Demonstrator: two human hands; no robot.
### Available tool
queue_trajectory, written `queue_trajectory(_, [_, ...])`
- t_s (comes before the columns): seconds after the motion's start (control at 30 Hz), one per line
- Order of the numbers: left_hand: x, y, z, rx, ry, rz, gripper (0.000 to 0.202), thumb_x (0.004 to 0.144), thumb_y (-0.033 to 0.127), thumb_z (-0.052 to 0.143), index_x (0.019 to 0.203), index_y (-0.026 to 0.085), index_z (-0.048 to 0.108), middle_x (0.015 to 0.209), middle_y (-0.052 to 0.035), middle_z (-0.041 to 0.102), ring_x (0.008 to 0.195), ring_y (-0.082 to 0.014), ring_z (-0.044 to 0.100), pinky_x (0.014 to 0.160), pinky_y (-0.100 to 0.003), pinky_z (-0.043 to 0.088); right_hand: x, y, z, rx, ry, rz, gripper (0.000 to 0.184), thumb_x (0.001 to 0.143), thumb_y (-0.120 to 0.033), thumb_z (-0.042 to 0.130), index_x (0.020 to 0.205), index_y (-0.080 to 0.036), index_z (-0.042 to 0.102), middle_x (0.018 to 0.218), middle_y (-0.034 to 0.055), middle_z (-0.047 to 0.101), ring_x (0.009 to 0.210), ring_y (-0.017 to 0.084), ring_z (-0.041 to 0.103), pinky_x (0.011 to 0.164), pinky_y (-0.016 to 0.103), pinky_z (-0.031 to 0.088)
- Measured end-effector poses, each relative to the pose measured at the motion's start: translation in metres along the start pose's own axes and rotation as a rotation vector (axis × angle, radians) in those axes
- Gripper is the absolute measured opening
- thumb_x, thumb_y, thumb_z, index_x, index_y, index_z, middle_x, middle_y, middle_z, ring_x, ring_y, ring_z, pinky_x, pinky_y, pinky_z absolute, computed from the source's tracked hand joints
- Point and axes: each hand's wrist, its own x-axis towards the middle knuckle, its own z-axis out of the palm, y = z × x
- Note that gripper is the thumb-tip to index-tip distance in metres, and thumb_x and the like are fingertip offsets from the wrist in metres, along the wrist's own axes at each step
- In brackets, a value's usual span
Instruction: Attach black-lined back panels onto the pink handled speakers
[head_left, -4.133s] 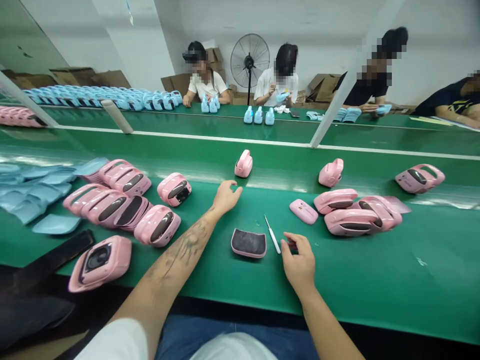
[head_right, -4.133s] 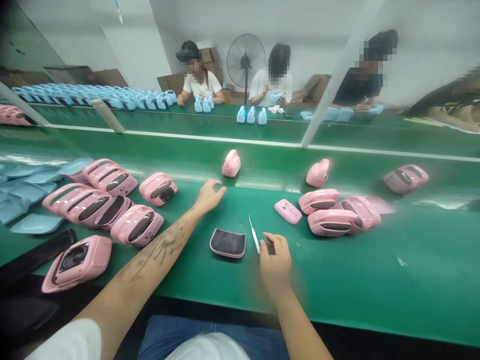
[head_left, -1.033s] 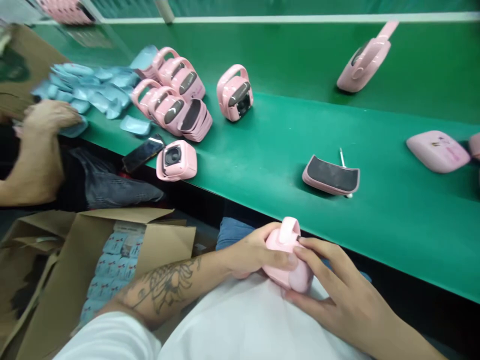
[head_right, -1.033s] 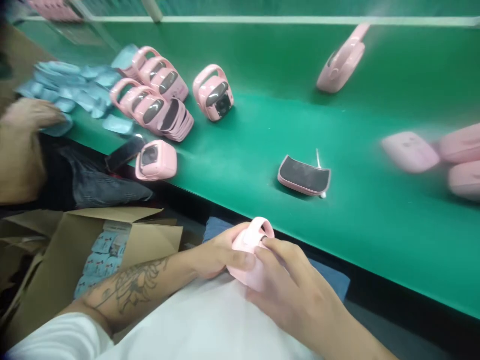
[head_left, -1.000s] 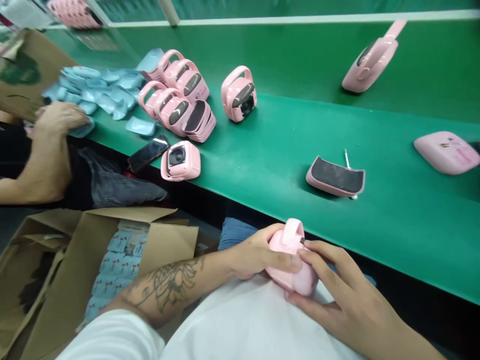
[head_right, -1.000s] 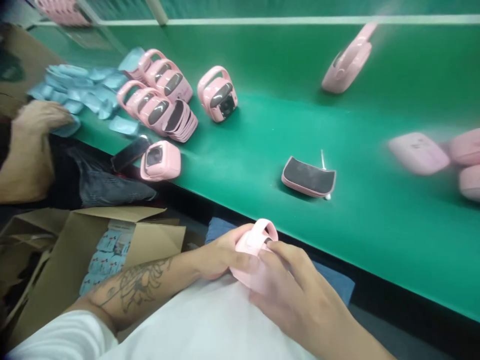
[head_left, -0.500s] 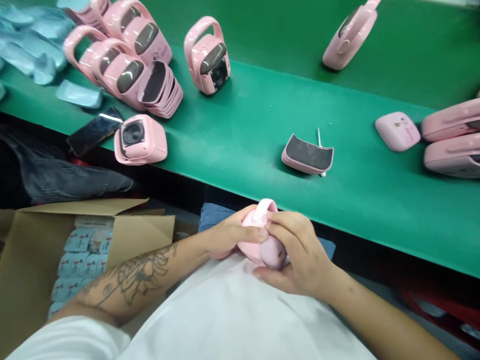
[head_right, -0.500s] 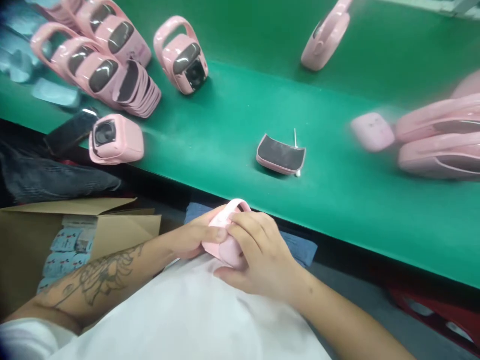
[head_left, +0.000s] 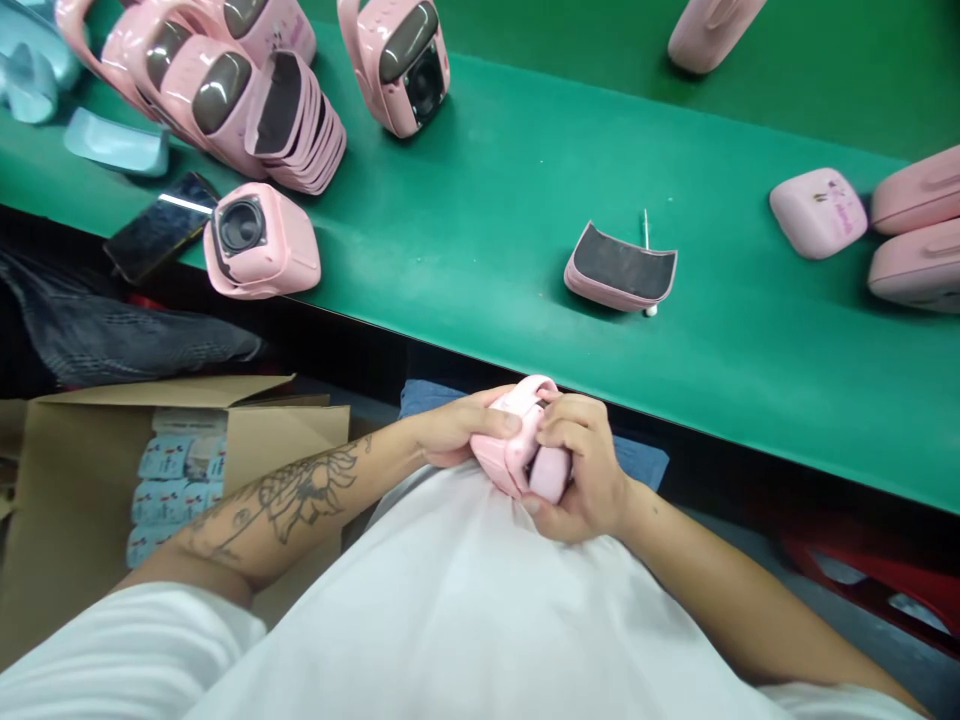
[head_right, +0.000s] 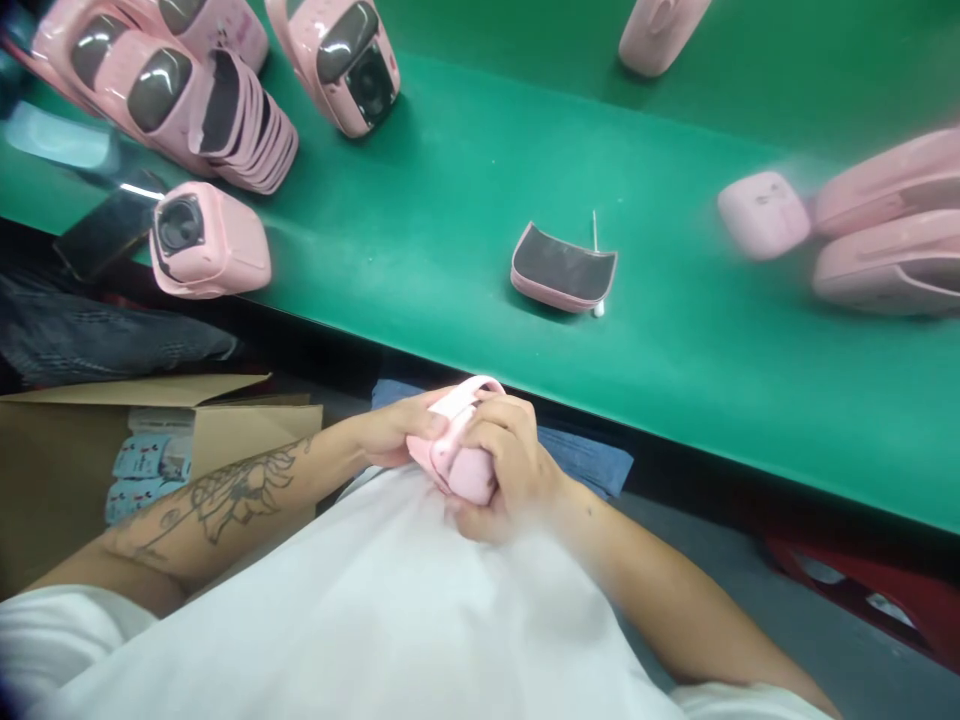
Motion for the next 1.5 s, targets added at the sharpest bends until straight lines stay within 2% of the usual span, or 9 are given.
queue_trajectory(0.07, [0.000, 0.000, 0.001, -0.025, 0.005, 0.023, 0.075, 0.070, 0.045, 0.094, 0.132, 0.021, 0.060, 0.120, -0.0114, 0.069, 0.106, -0.0264, 0.069, 0.092, -0.037, 0.054, 0.000, -0.002, 0.000, 0.004, 0.004, -0.008, 0.058, 0.080, -0.034, 0.070, 0.134, -0.026, 0.049, 0.108, 0.0065, 0.054, 0.101, 0.030, 0.059, 0.099, 0.059, 0.057])
queue_trajectory(0.17, [-0.002, 0.003, 0.005, 0.021, 0.007, 0.040, 0.079, 0.069, 0.045, 0.094, 0.136, 0.022, 0.059, 0.126, -0.0135, 0.068, 0.113, -0.0302, 0.069, 0.096, -0.041, 0.054, 0.003, -0.005, -0.004, -0.043, -0.047, -0.028, 0.063, 0.083, -0.035, 0.071, 0.141, -0.021, 0.050, 0.121, 0.0125, 0.056, 0.113, 0.033, 0.061, 0.103, 0.059, 0.057])
queue_trajectory(0.3, [-0.006, 0.008, 0.005, 0.059, 0.031, 0.057, 0.075, 0.071, 0.043, 0.094, 0.135, 0.022, 0.060, 0.122, -0.0114, 0.070, 0.105, -0.0269, 0.071, 0.092, -0.038, 0.055, 0.000, -0.009, -0.008, -0.125, -0.056, 0.160, 0.086, 0.083, -0.055, 0.081, 0.151, -0.023, 0.041, 0.145, 0.0208, 0.051, 0.132, 0.042, 0.058, 0.103, 0.064, 0.057])
queue_trajectory(0.4, [-0.010, 0.010, 0.005, 0.084, 0.003, 0.090, 0.069, 0.075, 0.045, 0.092, 0.133, 0.022, 0.061, 0.120, -0.0117, 0.068, 0.100, -0.0257, 0.070, 0.083, -0.034, 0.056, -0.009, -0.012, -0.009, -0.228, -0.066, 0.233, 0.093, 0.077, -0.070, 0.084, 0.149, -0.025, 0.047, 0.141, 0.0193, 0.050, 0.126, 0.042, 0.060, 0.099, 0.065, 0.059])
queue_trajectory(0.6, [-0.021, 0.013, 0.020, 0.129, 0.045, 0.139, 0.074, 0.076, 0.048, 0.091, 0.137, 0.021, 0.059, 0.118, -0.0136, 0.067, 0.100, -0.0279, 0.069, 0.081, -0.034, 0.056, -0.014, -0.024, -0.017, -0.176, -0.082, 0.252, 0.079, 0.088, -0.044, 0.084, 0.154, -0.024, 0.047, 0.132, 0.0169, 0.061, 0.119, 0.036, 0.066, 0.095, 0.056, 0.063])
queue_trajectory(0.8, [-0.027, 0.010, 0.028, 0.145, 0.087, 0.192, 0.072, 0.077, 0.041, 0.092, 0.136, 0.022, 0.056, 0.118, -0.0124, 0.066, 0.101, -0.0274, 0.069, 0.081, -0.033, 0.055, -0.006, -0.032, -0.025, -0.180, -0.056, 0.184, 0.071, 0.085, -0.042, 0.088, 0.145, -0.025, 0.056, 0.129, 0.0156, 0.066, 0.116, 0.036, 0.069, 0.092, 0.055, 0.065])
queue_trajectory(1.1, [-0.030, 0.009, 0.030, 0.185, 0.086, 0.207, 0.069, 0.075, 0.034, 0.094, 0.133, 0.023, 0.058, 0.129, -0.0120, 0.062, 0.102, -0.0241, 0.067, 0.079, -0.032, 0.057, -0.003, -0.037, -0.028, -0.223, -0.092, 0.127, 0.068, 0.088, -0.041, 0.086, 0.145, -0.020, 0.056, 0.130, 0.0181, 0.065, 0.117, 0.035, 0.068, 0.093, 0.054, 0.065])
queue_trajectory(1.3, [-0.033, 0.009, 0.031, 0.220, 0.096, 0.193, 0.073, 0.076, 0.037, 0.094, 0.136, 0.024, 0.054, 0.128, -0.0128, 0.063, 0.109, -0.0289, 0.068, 0.085, -0.036, 0.057, 0.001, -0.041, -0.031, -0.219, -0.109, 0.096, 0.065, 0.090, -0.041, 0.083, 0.145, -0.020, 0.056, 0.130, 0.0188, 0.065, 0.116, 0.035, 0.068, 0.091, 0.055, 0.065])
queue_trajectory(1.5, [-0.035, 0.011, 0.038, 0.202, 0.092, 0.178, 0.073, 0.075, 0.030, 0.094, 0.135, 0.024, 0.053, 0.128, -0.0126, 0.065, 0.111, -0.0292, 0.068, 0.089, -0.039, 0.057, 0.009, -0.044, -0.036, -0.214, -0.148, 0.069, 0.053, 0.091, -0.030, 0.083, 0.136, -0.017, 0.060, 0.130, 0.0193, 0.064, 0.117, 0.033, 0.068, 0.094, 0.052, 0.064])
